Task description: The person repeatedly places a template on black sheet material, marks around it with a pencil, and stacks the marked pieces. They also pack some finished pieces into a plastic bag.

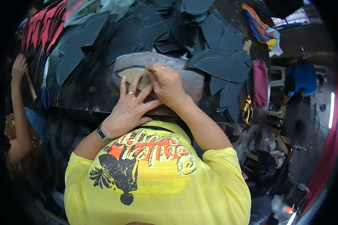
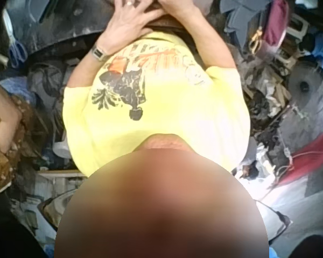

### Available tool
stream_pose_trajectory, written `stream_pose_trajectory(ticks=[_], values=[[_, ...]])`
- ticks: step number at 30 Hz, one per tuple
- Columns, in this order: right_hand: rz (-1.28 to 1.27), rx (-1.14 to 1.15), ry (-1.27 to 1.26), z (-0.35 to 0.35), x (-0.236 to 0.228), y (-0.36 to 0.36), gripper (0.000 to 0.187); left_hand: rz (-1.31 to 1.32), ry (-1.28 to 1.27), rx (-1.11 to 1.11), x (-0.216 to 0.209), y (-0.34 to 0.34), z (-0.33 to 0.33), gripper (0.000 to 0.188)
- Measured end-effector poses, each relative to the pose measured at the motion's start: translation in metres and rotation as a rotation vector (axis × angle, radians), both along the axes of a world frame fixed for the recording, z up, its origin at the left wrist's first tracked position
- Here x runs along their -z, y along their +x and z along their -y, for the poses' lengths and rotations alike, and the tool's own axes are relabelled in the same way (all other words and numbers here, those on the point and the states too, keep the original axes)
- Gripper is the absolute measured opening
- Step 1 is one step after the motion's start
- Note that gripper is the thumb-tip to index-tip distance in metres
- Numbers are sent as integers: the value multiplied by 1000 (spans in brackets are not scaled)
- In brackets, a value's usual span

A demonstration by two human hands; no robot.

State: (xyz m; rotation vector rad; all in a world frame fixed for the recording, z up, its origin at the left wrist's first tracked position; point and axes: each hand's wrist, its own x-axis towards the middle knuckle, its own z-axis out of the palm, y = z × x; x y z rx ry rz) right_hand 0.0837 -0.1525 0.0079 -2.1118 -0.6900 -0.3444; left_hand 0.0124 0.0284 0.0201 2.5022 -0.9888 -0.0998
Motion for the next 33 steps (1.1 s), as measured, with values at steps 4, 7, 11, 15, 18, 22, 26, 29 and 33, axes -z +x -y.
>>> stream_pose_trajectory(ticks=[4, 7, 11, 15, 18, 22, 26, 29, 33], values=[[-381, 151, 242, 9, -12, 5, 8, -28, 29, -10, -7, 0, 1, 76], [-299, 176, 184, 29, -30, -8, 9, -11, 5, -14, -8, 0, 0, 78], [-134, 190, -361, 45, -44, -33, 30, 11, -126, -65, -2, 0, -5, 78], [-169, 218, -507, 43, -39, -53, 59, 5, -296, -127, 2, 3, -11, 72], [-297, 238, -421, 40, -34, -55, 58, -21, -350, -151, 0, 4, -14, 67], [-529, 132, -199, 47, -41, -47, 47, 38, -402, -181, -7, 2, -17, 61], [-529, -53, -164, 90, -74, -31, 34, 50, -477, -255, -10, -4, -25, 52], [-653, -62, -168, 147, -111, -9, 29, 47, -499, -299, -10, -7, -31, 46], [-646, 98, -373, 203, -127, 32, 27, 24, -484, -291, -12, -6, -25, 44]])
